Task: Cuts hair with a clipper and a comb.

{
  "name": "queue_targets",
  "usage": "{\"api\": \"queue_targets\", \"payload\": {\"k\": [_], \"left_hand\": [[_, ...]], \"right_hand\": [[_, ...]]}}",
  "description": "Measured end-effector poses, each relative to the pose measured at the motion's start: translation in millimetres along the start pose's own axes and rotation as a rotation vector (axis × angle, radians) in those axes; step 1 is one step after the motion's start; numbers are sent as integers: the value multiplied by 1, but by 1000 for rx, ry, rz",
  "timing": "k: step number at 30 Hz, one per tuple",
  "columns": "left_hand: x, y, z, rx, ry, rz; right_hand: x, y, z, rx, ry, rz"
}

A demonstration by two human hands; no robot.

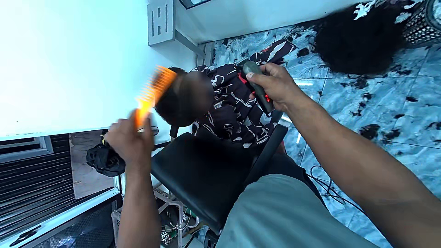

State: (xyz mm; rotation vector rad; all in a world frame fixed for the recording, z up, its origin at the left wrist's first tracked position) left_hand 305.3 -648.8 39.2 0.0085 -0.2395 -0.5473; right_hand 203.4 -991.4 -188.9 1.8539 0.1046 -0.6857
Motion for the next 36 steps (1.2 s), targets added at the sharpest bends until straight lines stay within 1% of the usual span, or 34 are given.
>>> {"api": "queue_targets", "payload": {"k": [1, 2, 3, 4, 5, 7, 8, 10, 12, 16, 20, 27, 30, 31, 33, 34, 35, 36], "left_hand": [[8, 9, 14, -103, -128, 173], [13, 11, 26, -228, -268, 298], [13, 1, 31, -320, -340, 354], [6, -19, 31, -363, -311, 337], [-5, -43, 23, -351, -223, 257], [-35, -77, -12, -331, 12, 107], [-48, -86, -32, -334, 66, 62], [-69, -92, -60, -331, 75, 32], [-77, -87, -70, -282, 36, 28], [-68, -65, -60, -188, -22, 28], [-50, -52, -46, -134, -78, 13], [-44, -55, -39, -123, -152, -61], [-41, -53, -39, -104, -165, -62], [-39, -47, -35, -128, -173, -16], [-37, -27, -22, -261, -223, 193], [-39, -22, -17, -383, -270, 285], [-44, -24, -17, -499, -279, 330], [-50, -32, -21, -587, -239, 336]], "right_hand": [[0, -2, -1, 30, -6, 12], [0, -3, -2, 54, -7, 38], [2, -2, -2, 61, -2, 76], [4, -1, -2, 53, 9, 113], [7, 2, -4, 31, 30, 141], [12, 15, -11, -43, 79, 194], [14, 23, -15, -91, 98, 222], [18, 37, -25, -259, 147, 260], [22, 51, -38, -484, 233, 303], [24, 72, -71, -856, 400, 393], [24, 82, -91, -1033, 456, 418], [7, 103, -108, -1093, 432, 435], [-3, 109, -120, -1039, 477, 474], [-5, 109, -122, -988, 500, 490], [-8, 102, -116, -869, 497, 492], [-8, 94, -105, -785, 459, 478], [-7, 81, -90, -683, 401, 446], [-3, 66, -73, -573, 330, 394]]}}
Point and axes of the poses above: each hand's wrist, its own x-axis towards the middle knuckle, its own z-axis out of the back of the hand, y = z × x, the point moved 5 cm from there along x, towards the middle knuckle, and after that the axes turned 8 degrees about -x, right-handed, at the moved point
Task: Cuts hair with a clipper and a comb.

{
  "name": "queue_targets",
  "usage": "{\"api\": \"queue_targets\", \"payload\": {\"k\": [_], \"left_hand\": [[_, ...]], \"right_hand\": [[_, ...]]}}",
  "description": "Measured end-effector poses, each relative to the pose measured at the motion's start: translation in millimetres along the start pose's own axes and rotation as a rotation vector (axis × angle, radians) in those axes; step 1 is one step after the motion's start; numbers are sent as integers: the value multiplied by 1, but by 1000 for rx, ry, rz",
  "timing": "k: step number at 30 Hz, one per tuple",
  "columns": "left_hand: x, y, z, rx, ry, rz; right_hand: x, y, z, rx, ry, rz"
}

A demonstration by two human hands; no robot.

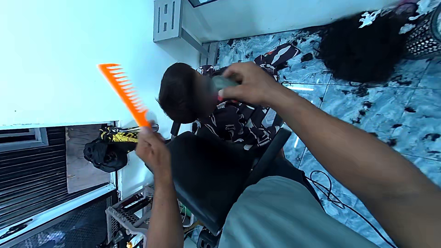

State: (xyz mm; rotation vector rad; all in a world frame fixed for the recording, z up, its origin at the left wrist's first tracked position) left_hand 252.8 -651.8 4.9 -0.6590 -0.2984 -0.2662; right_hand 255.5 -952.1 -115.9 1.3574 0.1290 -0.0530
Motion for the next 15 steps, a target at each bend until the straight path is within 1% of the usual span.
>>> {"api": "queue_targets", "payload": {"k": [2, 4, 6, 8, 10, 11, 13, 15], "left_hand": [[-23, 4, -19, -85, 128, 6], [-39, 18, -41, -116, 211, -7], [-52, 40, -57, -49, 297, -59], [-70, 66, -63, 87, 408, -134], [-87, 85, -61, 165, 501, -202], [-93, 91, -58, 175, 521, -236], [-99, 98, -54, 190, 528, -297], [-101, 99, -48, 206, 492, -310]], "right_hand": [[-15, -45, 4, 189, -128, -160], [-31, -78, -3, 372, -203, -311], [-46, -99, -11, 526, -225, -417], [-58, -110, -18, 590, -213, -483], [-66, -116, -24, 594, -205, -494], [-68, -117, -28, 581, -194, -483], [-69, -115, -37, 532, -153, -442], [-66, -104, -45, 470, -100, -392]]}}
Point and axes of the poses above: each hand's wrist, its own x-axis towards the middle knuckle, its own z-axis out of the back of the hand, y = z × x, the point moved 5 cm from there along x, towards the middle knuckle, and after that the axes turned 8 degrees about -x, right-handed, at the moved point
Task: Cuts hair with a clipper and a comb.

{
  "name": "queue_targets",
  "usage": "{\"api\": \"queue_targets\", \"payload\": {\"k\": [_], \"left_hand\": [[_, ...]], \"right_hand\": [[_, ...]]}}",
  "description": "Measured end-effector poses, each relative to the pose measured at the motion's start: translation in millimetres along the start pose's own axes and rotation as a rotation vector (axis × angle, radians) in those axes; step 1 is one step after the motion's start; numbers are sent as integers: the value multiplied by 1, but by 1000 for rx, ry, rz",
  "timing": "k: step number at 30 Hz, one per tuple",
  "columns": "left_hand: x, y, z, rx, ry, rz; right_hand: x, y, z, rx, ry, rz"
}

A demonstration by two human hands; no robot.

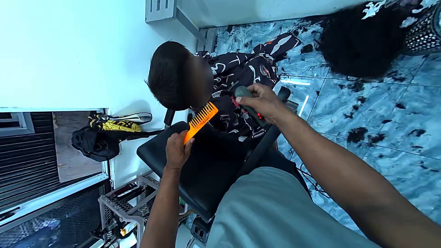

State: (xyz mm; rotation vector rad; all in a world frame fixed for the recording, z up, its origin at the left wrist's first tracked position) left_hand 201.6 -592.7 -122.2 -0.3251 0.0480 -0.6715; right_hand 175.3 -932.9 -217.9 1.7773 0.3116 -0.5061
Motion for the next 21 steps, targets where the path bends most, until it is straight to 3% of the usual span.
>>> {"api": "queue_targets", "payload": {"k": [3, 6, 8, 11, 14, 21], "left_hand": [[18, -19, 36, -3, -153, 224], [90, -48, 92, -16, -298, 408], [147, -49, 111, -93, -186, 365], [207, -32, 103, -136, 86, 357], [224, -24, 86, -202, 233, 409], [234, -38, 76, -292, 286, 503]], "right_hand": [[1, 12, -18, -126, 59, 91], [6, 15, -38, -210, 115, 107], [10, 16, -54, -252, 157, 121], [10, 18, -71, -332, 192, 153], [6, 20, -75, -404, 180, 188], [18, 48, -80, -679, 147, 233]]}}
Point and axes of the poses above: each hand's wrist, its own x-axis towards the middle knuckle, its own z-axis out of the back of the hand, y = z × x, the point moved 5 cm from there along x, towards the middle knuckle, and after that the axes turned 8 degrees about -x, right-handed, at the moved point
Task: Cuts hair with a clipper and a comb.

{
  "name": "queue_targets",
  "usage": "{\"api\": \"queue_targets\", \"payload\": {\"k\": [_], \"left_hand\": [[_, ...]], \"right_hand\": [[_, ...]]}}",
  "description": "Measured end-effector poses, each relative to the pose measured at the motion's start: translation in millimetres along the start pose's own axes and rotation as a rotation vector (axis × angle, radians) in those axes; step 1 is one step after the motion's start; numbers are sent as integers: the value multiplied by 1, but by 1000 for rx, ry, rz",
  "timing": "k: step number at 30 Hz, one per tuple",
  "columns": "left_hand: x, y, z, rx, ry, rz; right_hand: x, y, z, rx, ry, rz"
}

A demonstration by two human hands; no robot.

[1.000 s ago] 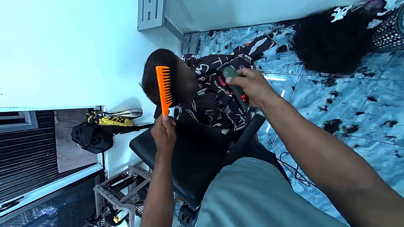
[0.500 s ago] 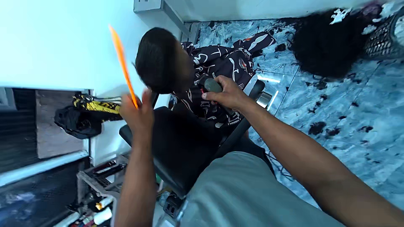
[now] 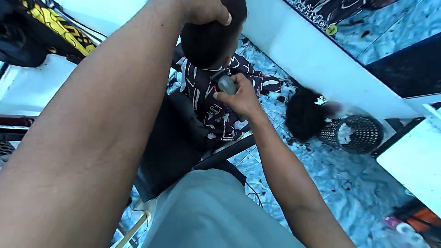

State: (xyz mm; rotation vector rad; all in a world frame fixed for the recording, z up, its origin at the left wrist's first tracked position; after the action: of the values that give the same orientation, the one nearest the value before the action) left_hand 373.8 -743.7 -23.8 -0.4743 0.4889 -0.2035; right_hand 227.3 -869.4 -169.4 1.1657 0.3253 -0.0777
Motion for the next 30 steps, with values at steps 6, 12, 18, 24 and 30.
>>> {"api": "queue_targets", "payload": {"k": [6, 12, 18, 24, 30], "left_hand": [[14, -3, 0, 13, 14, 25], [36, 9, 6, 47, -21, 6], [39, 11, 12, 29, -24, 16], [41, 9, 15, 15, -12, 16], [43, 11, 18, 53, -8, 4]], "right_hand": [[19, 25, 26, -240, -106, 55], [27, 13, 40, -255, -116, -30], [31, 17, 39, -211, -119, -4], [35, 21, 35, -286, -106, -19], [39, 21, 37, -229, -122, 41]]}}
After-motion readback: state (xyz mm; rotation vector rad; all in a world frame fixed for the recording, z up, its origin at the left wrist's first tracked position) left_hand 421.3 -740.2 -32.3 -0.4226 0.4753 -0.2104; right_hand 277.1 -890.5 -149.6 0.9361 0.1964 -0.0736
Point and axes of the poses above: each hand's wrist, its own x-axis towards the middle knuckle, its own z-axis out of the back of the hand, y = z × x, the point moved 5 cm from there along x, towards the middle knuckle, and after that the axes turned 8 degrees about -x, right-handed, at the moved point
